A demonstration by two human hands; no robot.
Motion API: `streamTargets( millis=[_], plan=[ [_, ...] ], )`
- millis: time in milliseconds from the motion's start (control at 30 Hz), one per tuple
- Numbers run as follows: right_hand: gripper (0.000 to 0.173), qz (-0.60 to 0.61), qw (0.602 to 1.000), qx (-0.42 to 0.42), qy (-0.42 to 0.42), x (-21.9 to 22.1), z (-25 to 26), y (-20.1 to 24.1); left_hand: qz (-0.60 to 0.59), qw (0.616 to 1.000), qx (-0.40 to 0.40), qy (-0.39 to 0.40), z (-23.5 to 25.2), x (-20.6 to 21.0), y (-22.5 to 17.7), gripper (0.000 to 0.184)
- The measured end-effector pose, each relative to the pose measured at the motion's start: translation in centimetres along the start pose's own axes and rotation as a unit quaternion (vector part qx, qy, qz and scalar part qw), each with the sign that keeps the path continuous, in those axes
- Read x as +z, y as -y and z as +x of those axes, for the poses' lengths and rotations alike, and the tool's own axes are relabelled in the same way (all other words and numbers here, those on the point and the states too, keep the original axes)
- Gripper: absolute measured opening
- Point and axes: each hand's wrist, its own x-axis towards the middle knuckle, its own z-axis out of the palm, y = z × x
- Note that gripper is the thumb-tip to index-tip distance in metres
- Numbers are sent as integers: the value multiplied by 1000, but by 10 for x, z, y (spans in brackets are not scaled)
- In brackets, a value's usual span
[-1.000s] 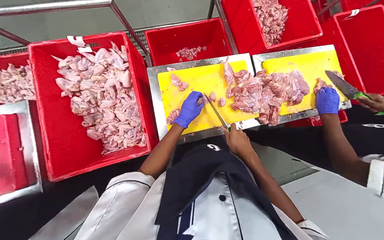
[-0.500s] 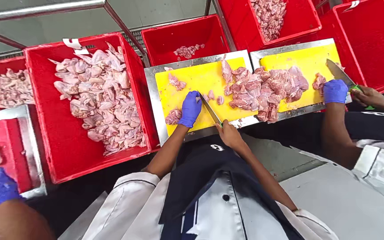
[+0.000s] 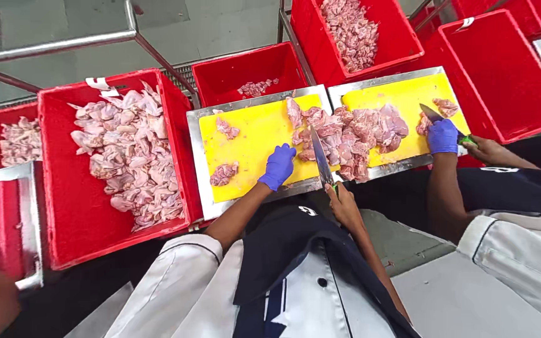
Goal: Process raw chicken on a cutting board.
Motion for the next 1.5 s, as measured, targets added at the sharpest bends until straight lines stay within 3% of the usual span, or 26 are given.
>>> streamTargets(
  millis=[133, 200, 233, 300, 333, 400, 433, 467, 600, 700, 767, 900, 1067, 1133, 1267, 1333, 1400, 1433, 1467, 1500],
  plan=[
    [51, 14, 999, -14, -35, -23, -11, -30, 48, 983, 42, 173, -19, -19, 9, 26],
    [52, 30, 998, -16, -47, -33, -15, -44, 49, 956, 103, 271, -8, -35, 2, 27],
    [52, 40, 998, -15, -55, -37, -15, -50, 31, 950, 129, 282, 5, -46, -9, 29],
    [49, 74, 995, -5, -68, -45, -16, -60, -119, 967, 91, 205, 30, -91, -59, 40],
    [47, 91, 993, 5, -74, -49, -16, -63, -254, 958, 79, 104, 50, -105, -78, 48],
    [45, 124, 988, 24, -86, -53, -18, -67, -467, 871, 85, -128, 104, -103, -99, 56],
    [44, 133, 986, 27, -93, -57, -19, -67, -520, 825, 79, -207, 123, -101, -106, 51],
    [44, 138, 985, 28, -98, -62, -19, -69, -530, 811, 76, -236, 129, -98, -110, 44],
    [43, 152, 981, 19, -123, -63, -19, -85, -283, 931, 53, -224, 86, -63, -74, 23],
    [43, 146, 983, 26, -108, -57, -17, -94, -126, 974, 15, -189, 55, -29, -22, 27],
    [45, 135, 987, 17, -84, -57, -12, -96, -80, 985, 51, -147, 44, -6, 1, 29],
    [50, 68, 997, -34, -28, -62, 6, -85, -69, 979, 144, -128, 33, 17, 16, 22],
    [47, 15, 998, -63, 8, -67, 26, -50, -156, 977, 85, -116, -7, 12, 25, 18],
    [46, 19, 997, -79, 13, -63, 30, -44, -242, 952, 57, -177, -29, -12, 31, 19],
    [50, -18, 993, -113, 40, -53, 31, -45, -338, 862, 62, -374, -52, -60, 66, 22],
    [53, -43, 990, -123, 62, -47, 29, -42, -347, 869, -66, -347, -68, -99, 64, 25],
    [52, -68, 984, -141, 79, -39, 25, -40, -266, 903, -270, -201, -75, -136, 59, 38],
    [52, -83, 982, -144, 89, -36, 24, -39, -203, 906, -297, -222, -68, -121, 75, 38],
    [52, -96, 981, -136, 98, -33, 25, -36, -123, 884, -261, -368, -47, -84, 102, 32],
    [53, -106, 981, -124, 106, -31, 25, -35, -108, 879, -244, -395, -32, -72, 114, 31]
  ],
)
